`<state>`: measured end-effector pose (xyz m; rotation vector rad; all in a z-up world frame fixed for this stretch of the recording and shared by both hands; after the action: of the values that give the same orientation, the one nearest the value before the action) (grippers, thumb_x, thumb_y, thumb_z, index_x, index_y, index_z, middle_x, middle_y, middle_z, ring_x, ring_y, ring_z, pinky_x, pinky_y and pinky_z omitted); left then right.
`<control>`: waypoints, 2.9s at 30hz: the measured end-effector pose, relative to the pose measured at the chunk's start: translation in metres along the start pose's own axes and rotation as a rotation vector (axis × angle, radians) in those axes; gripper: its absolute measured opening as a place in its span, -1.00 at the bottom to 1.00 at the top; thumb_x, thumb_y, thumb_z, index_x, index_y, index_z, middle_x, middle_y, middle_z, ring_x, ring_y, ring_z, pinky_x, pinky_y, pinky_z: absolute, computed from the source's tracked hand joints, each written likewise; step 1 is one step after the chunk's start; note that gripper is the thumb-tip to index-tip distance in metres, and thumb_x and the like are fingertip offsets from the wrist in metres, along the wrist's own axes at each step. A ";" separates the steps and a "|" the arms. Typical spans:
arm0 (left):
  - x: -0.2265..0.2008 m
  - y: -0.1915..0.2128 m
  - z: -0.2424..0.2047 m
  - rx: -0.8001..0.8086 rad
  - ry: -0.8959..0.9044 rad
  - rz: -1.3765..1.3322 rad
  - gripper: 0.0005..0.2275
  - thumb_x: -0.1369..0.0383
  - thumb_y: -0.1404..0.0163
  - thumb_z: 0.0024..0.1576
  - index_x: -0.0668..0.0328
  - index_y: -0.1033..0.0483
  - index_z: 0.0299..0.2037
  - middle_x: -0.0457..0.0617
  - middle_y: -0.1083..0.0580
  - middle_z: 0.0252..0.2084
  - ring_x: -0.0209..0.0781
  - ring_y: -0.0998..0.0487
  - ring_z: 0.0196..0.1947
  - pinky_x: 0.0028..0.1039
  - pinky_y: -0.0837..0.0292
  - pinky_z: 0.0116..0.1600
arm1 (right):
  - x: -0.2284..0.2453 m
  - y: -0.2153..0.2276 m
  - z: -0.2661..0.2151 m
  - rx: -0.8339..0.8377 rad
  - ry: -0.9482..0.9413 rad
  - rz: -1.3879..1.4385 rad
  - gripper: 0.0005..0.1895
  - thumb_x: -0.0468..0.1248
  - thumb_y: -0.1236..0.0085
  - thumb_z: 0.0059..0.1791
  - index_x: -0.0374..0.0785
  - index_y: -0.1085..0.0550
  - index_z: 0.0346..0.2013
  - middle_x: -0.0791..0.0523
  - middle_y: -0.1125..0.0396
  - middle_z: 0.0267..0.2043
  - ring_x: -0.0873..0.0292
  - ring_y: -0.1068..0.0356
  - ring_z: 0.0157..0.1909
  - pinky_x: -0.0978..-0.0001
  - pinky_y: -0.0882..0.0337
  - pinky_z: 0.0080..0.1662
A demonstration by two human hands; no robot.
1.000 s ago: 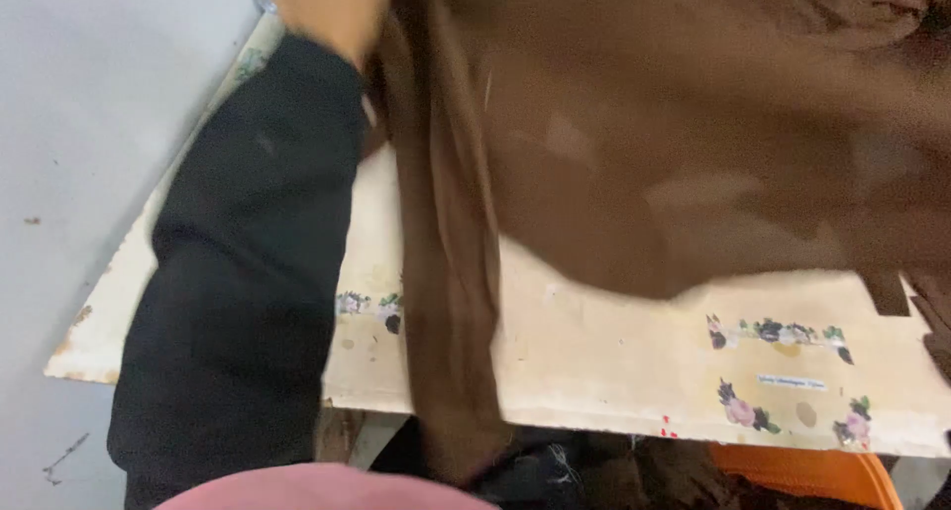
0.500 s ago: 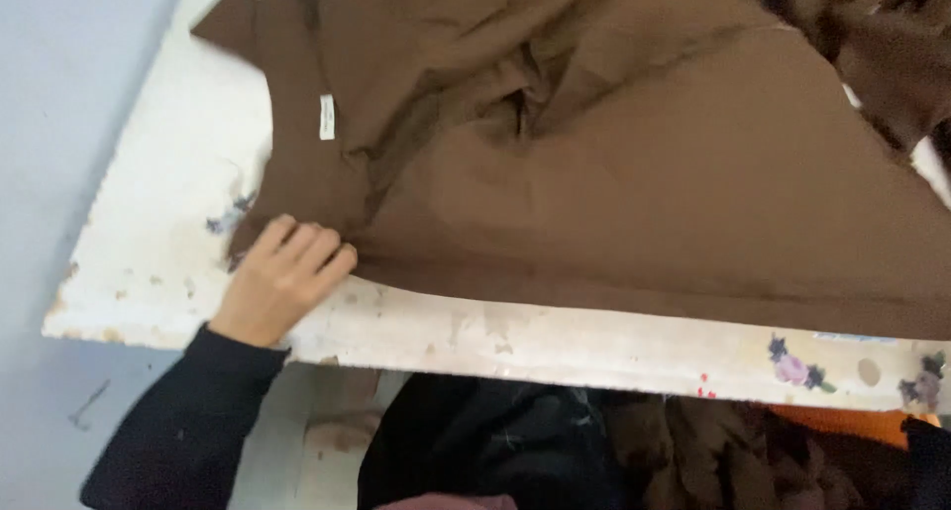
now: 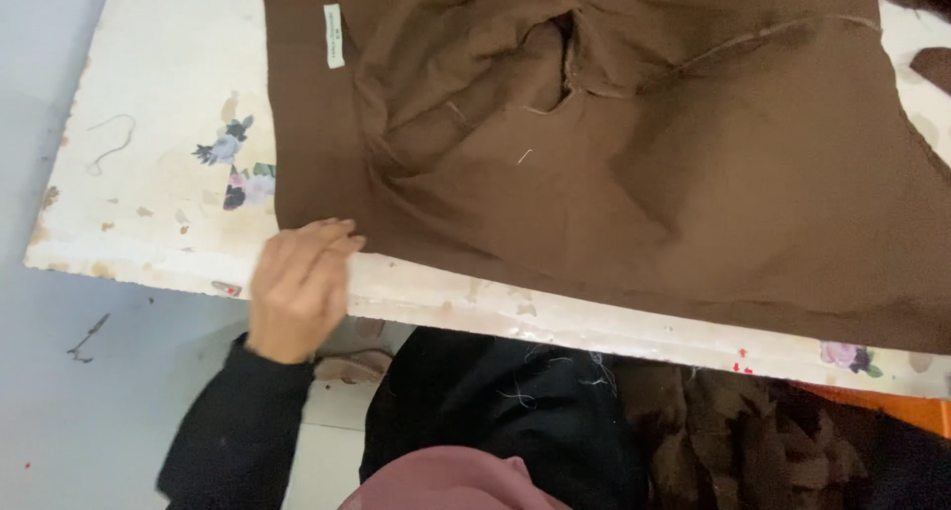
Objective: Trimming loose threads from a brown shirt using thread snips on a work table.
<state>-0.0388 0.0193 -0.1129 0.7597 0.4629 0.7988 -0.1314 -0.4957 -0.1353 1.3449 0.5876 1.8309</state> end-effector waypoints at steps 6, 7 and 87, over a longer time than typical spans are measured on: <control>-0.035 -0.031 0.021 0.299 0.023 -0.029 -0.69 0.24 0.17 0.03 0.09 -0.30 -0.03 0.04 -0.25 0.09 -0.12 -0.29 0.04 -0.20 -0.17 -0.02 | 0.098 -0.057 0.033 0.058 0.098 -0.099 -0.43 -0.49 0.09 -0.30 -0.36 -0.28 0.04 -0.07 -0.15 0.11 0.00 -0.13 0.10 0.27 -0.11 0.14; -0.038 -0.037 0.021 0.382 0.046 0.048 -0.62 0.11 0.21 0.04 -0.01 -0.26 0.04 0.01 -0.19 0.15 -0.15 -0.22 0.08 -0.20 -0.15 -0.08 | 0.123 -0.077 0.042 0.156 0.174 -0.184 -0.52 -0.39 -0.01 -0.18 -0.17 -0.29 0.05 0.02 -0.15 0.16 0.10 -0.17 0.14 0.34 -0.14 0.15; 0.016 -0.086 0.136 0.147 0.489 -0.988 -0.73 0.22 0.09 0.05 0.13 -0.27 -0.64 -0.09 -0.27 -0.78 -0.28 -0.29 -0.68 -0.58 -0.19 -0.51 | 0.141 -0.195 0.146 0.144 -0.390 1.181 -0.82 -0.25 -0.08 -0.19 -0.28 -0.32 -0.58 0.22 -0.03 -0.74 0.49 0.08 -0.79 0.80 0.12 -0.73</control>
<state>0.0963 -0.0661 -0.0911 0.3685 1.2236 -0.0011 0.0464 -0.2783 -0.1488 2.3585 -0.4197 2.2650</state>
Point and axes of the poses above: each hand's wrist, its own z-axis towards the middle knuckle, its own y-axis out of the back of the hand, x = y × z, the point moved 6 cm from there along z, towards the middle knuckle
